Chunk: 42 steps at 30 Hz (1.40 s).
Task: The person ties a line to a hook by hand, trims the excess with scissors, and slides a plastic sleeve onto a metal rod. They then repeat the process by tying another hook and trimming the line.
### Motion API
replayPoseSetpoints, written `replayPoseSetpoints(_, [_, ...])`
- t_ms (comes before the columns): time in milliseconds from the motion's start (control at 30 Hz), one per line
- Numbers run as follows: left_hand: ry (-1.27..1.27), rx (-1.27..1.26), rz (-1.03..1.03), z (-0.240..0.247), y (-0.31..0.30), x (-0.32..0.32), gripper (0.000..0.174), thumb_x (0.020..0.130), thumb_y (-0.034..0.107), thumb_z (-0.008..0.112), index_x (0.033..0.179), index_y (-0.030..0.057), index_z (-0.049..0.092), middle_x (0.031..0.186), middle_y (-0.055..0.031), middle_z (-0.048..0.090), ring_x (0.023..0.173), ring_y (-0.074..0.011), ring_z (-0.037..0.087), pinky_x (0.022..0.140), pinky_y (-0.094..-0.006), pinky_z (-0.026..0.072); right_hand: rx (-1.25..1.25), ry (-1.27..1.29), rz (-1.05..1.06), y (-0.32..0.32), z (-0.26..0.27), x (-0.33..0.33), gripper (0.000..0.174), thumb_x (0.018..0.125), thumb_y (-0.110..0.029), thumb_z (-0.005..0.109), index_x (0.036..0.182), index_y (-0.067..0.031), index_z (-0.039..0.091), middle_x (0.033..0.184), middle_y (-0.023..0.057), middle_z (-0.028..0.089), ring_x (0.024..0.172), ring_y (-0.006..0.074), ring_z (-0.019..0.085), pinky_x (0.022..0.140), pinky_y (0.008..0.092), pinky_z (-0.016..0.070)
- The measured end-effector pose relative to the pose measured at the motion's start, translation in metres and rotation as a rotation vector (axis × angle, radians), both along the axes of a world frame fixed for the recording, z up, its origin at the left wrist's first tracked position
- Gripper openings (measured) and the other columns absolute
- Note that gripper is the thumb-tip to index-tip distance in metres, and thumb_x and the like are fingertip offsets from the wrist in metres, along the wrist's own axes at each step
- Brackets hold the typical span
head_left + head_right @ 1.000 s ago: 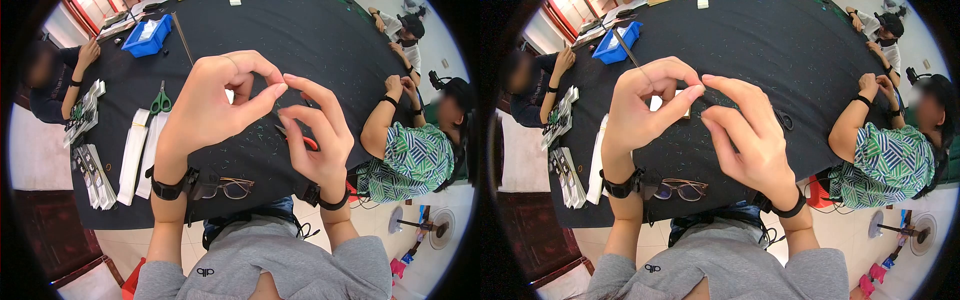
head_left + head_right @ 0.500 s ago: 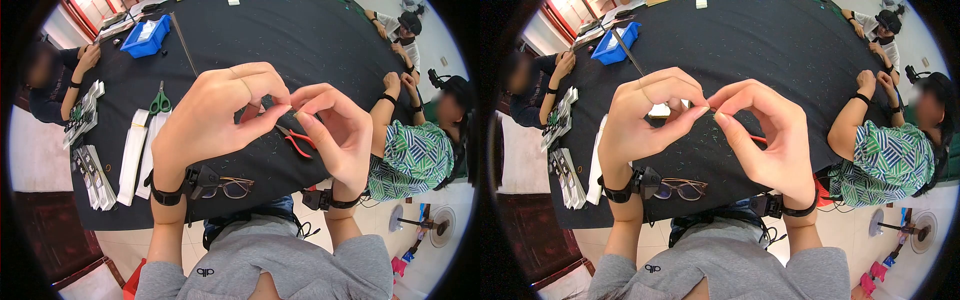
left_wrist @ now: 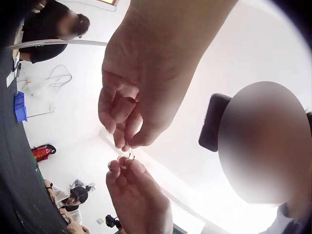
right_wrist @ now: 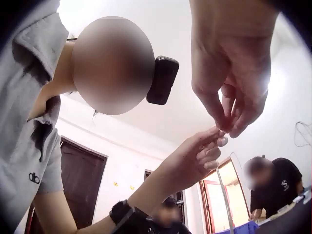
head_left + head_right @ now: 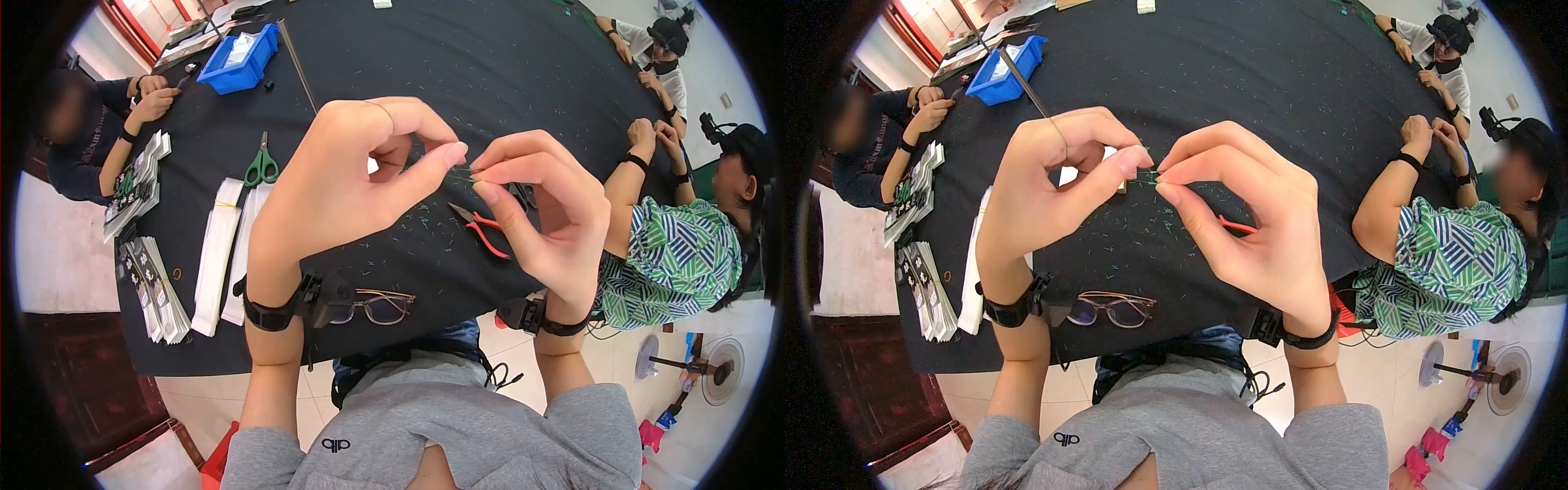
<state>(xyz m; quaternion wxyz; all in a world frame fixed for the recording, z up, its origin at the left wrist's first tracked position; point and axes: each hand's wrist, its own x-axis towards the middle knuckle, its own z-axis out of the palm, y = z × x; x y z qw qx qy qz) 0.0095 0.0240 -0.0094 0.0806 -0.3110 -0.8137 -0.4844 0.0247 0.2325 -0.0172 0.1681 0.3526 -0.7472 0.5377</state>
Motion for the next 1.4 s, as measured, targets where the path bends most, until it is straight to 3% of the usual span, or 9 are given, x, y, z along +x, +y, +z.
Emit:
replayPoseSetpoints(33, [-0.134, 0.025, 0.000, -0.001, -0.001, 0.001, 0.007, 0.087, 0.004, 0.064, 0.086, -0.0016, 0.067, 0.078, -0.0019, 0.065, 0.052, -0.0012, 0.047, 0.045, -0.0180, 0.0320, 0.049, 0.089, -0.043, 0.001, 0.001, 0.000, 0.014, 0.074, 0.008, 0.068, 0.085, 0.0005, 0.064, 0.087, 0.0110, 0.064, 0.078, 0.0196, 0.064, 0.070, 0.0264, 0.0507])
replayPoseSetpoints(167, [-0.240, 0.026, -0.098, 0.007, -0.003, 0.003, 0.012, 0.090, 0.008, 0.063, 0.089, -0.0021, 0.068, 0.076, -0.0014, 0.066, 0.054, 0.0011, 0.048, 0.046, -0.0166, 0.0312, 0.144, 0.334, -0.158, 0.001, 0.002, -0.002, 0.017, 0.068, 0.008, 0.072, 0.083, 0.0009, 0.065, 0.085, 0.0123, 0.065, 0.075, 0.0236, 0.066, 0.065, 0.0277, 0.0527])
replayPoseSetpoints(267, [-0.378, 0.018, -0.121, 0.012, -0.004, 0.003, 0.012, 0.089, 0.009, 0.064, 0.092, -0.0024, 0.069, 0.073, -0.0027, 0.066, 0.055, 0.0013, 0.051, 0.047, -0.0154, 0.0324, 0.162, 0.477, -0.086, 0.002, 0.002, -0.007, 0.018, 0.066, 0.009, 0.072, 0.081, 0.0030, 0.064, 0.085, 0.0130, 0.065, 0.075, 0.0237, 0.065, 0.064, 0.0285, 0.0531])
replayPoseSetpoints(533, [-0.502, 0.147, -0.268, 0.005, -0.004, -0.001, 0.012, 0.088, 0.007, 0.065, 0.092, -0.0038, 0.068, 0.074, -0.0045, 0.065, 0.062, -0.0052, 0.060, 0.055, -0.0163, 0.0457, 0.209, 0.522, 0.033, 0.006, 0.008, -0.012, 0.020, 0.063, 0.007, 0.073, 0.080, 0.0071, 0.062, 0.082, 0.0145, 0.062, 0.075, 0.0275, 0.065, 0.063, 0.0325, 0.0538])
replayPoseSetpoints(667, [-0.498, 0.117, -0.280, 0.007, -0.003, -0.001, 0.012, 0.088, 0.006, 0.064, 0.092, -0.0046, 0.067, 0.076, -0.0050, 0.065, 0.063, -0.0059, 0.060, 0.056, -0.0167, 0.0459, 0.241, 0.546, 0.034, 0.007, 0.007, -0.013, 0.023, 0.061, 0.006, 0.073, 0.080, 0.0073, 0.062, 0.083, 0.0142, 0.061, 0.075, 0.0283, 0.064, 0.065, 0.0330, 0.0539])
replayPoseSetpoints(800, [-0.414, 0.192, -0.265, 0.002, 0.000, 0.000, 0.011, 0.088, 0.005, 0.064, 0.092, -0.0040, 0.068, 0.071, -0.0032, 0.065, 0.059, -0.0038, 0.058, 0.050, -0.0153, 0.0403, 0.233, 0.500, 0.023, 0.009, 0.009, -0.012, 0.024, 0.060, 0.006, 0.073, 0.081, 0.0059, 0.063, 0.085, 0.0152, 0.062, 0.079, 0.0285, 0.064, 0.067, 0.0322, 0.0536])
replayPoseSetpoints(967, [-0.238, 0.157, -0.115, 0.006, 0.004, 0.004, 0.009, 0.088, 0.004, 0.064, 0.091, -0.0031, 0.069, 0.066, -0.0021, 0.064, 0.056, -0.0005, 0.055, 0.045, -0.0139, 0.0308, 0.133, 0.412, -0.264, 0.003, 0.011, -0.005, 0.029, 0.064, 0.004, 0.076, 0.090, 0.0003, 0.065, 0.099, 0.0145, 0.065, 0.087, 0.0249, 0.064, 0.072, 0.0305, 0.0525])
replayPoseSetpoints(1133, [0.068, 0.217, -0.001, 0.000, 0.012, 0.005, 0.007, 0.084, 0.000, 0.065, 0.088, 0.0000, 0.071, 0.067, -0.0009, 0.065, 0.051, 0.0011, 0.052, 0.042, -0.0146, 0.0241, -0.007, 0.365, -0.255, -0.005, -0.006, -0.007, 0.029, 0.068, 0.001, 0.078, 0.093, -0.0012, 0.063, 0.097, 0.0133, 0.064, 0.086, 0.0228, 0.063, 0.073, 0.0286, 0.0507])
replayPoseSetpoints(1400, [0.174, 0.170, 0.014, -0.002, 0.013, 0.004, 0.013, 0.080, -0.003, 0.065, 0.088, 0.0035, 0.072, 0.066, -0.0005, 0.064, 0.044, 0.0024, 0.043, 0.039, -0.0166, 0.0203, -0.135, 0.277, -0.260, -0.013, -0.007, -0.009, 0.025, 0.071, 0.001, 0.076, 0.091, -0.0007, 0.062, 0.095, 0.0131, 0.064, 0.082, 0.0211, 0.063, 0.073, 0.0288, 0.0504])
